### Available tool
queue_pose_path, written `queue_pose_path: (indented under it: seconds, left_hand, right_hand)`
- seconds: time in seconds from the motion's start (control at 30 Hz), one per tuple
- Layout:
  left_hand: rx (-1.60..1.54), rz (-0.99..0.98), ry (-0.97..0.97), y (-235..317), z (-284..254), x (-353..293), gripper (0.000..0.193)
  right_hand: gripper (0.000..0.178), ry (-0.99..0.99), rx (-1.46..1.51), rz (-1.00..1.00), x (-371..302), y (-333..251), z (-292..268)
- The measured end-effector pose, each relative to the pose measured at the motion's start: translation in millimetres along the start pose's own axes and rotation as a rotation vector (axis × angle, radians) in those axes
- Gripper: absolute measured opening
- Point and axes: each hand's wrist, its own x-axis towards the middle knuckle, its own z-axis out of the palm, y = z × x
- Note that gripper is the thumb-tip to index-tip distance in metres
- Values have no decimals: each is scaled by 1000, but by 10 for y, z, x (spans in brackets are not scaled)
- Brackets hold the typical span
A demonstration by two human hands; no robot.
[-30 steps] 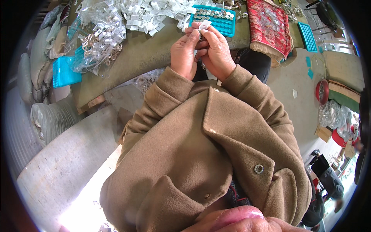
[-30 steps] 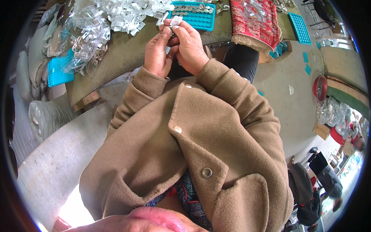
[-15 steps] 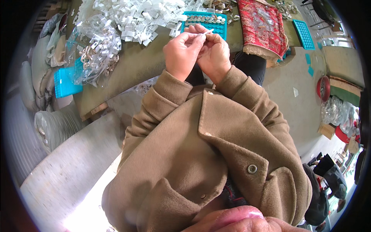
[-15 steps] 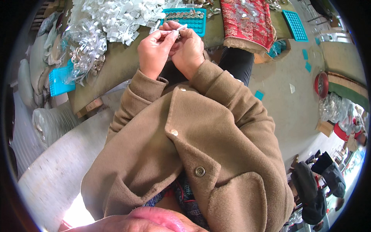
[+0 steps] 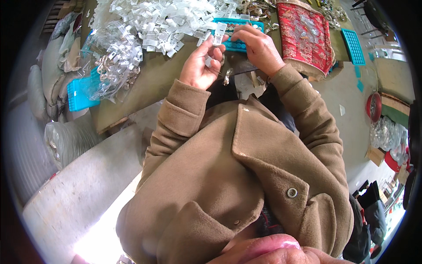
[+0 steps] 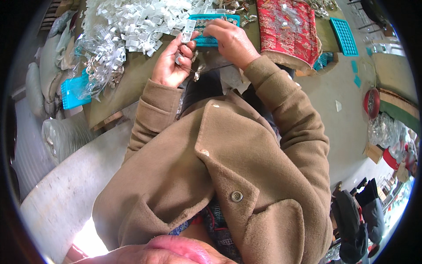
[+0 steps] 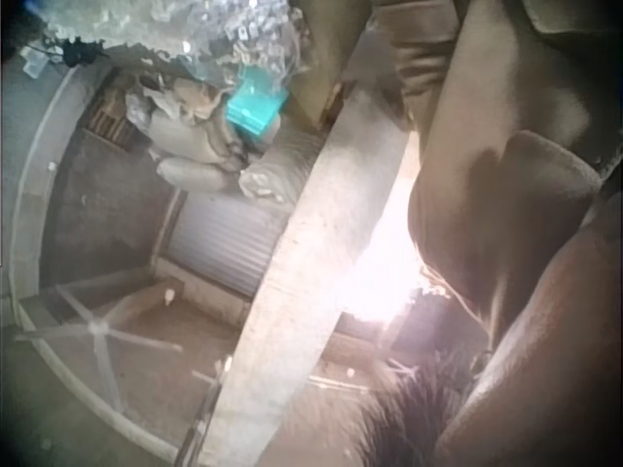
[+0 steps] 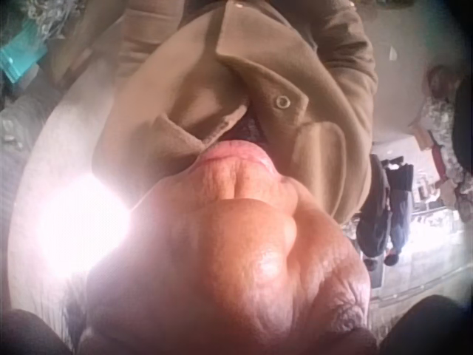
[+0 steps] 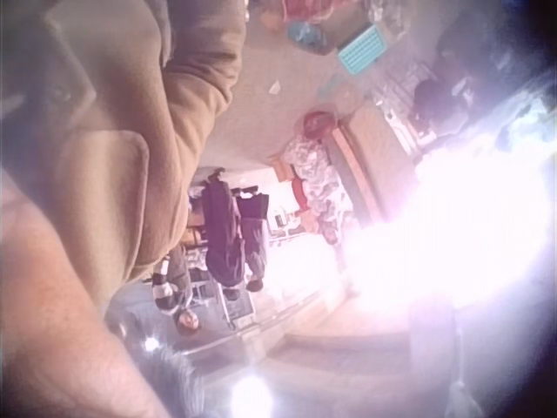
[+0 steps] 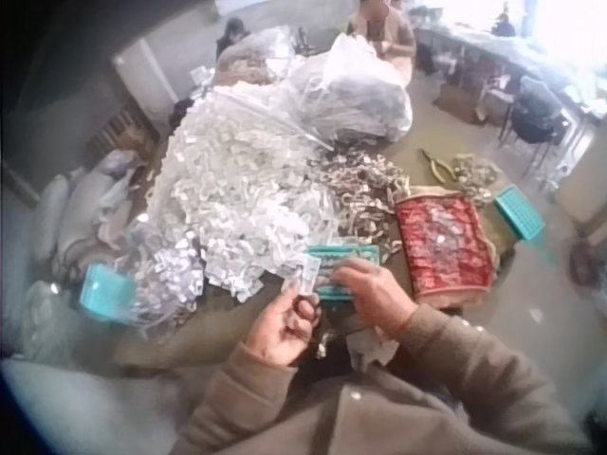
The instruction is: The person repeatedly picks small white plastic pieces and metal fasteners from a table, inserts the fasteners into the plastic pieces, and places the assembled units into a blue tray. The person continues this one-at-a-time assembly throughout the clip.
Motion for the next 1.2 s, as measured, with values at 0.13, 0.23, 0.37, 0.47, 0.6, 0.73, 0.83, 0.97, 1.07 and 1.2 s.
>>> queue_pose_path:
  seconds: [0.13, 0.23, 0.37, 0.47, 0.6, 0.73, 0.83, 0.97, 1.07, 1.2]
  left_hand:
    - [-56, -47, -53, -37, -83, 25, 41]
    - [6, -20, -47, -63, -46, 13, 40]
    - [119, 23, -78, -73, 38, -8, 38]
    - [132, 39, -116, -76, 85, -28, 36]
    - [156, 92, -158, -103, 140, -83, 32]
    - [310, 255, -128, -192, 231, -112, 23]
    - [496, 408, -32, -265, 285, -155, 24]
    - [660, 552, 67, -303, 338, -134, 18]
    - [674, 493, 128, -348, 339, -135, 20]
    - [655, 373, 111, -313, 322, -122, 20]
  right_hand:
    - [25, -99, -79, -169, 16, 174, -8]
    - [26, -103, -61, -168, 10, 236, 35]
    - [24, -58, -18, -182, 32, 240, 36]
    - [22, 19, 8, -175, 62, 162, -76]
    - [23, 182, 318, 166, -71, -194, -128]
    - [45, 104, 852, 478, -169, -506, 46]
    - [26, 24, 939, 612, -250, -576, -7]
    - [18, -98, 951, 688, -279, -619, -228]
    - [17, -64, 977, 696, -299, -618, -403]
    - [16, 92, 888, 679, -406, -443, -685]
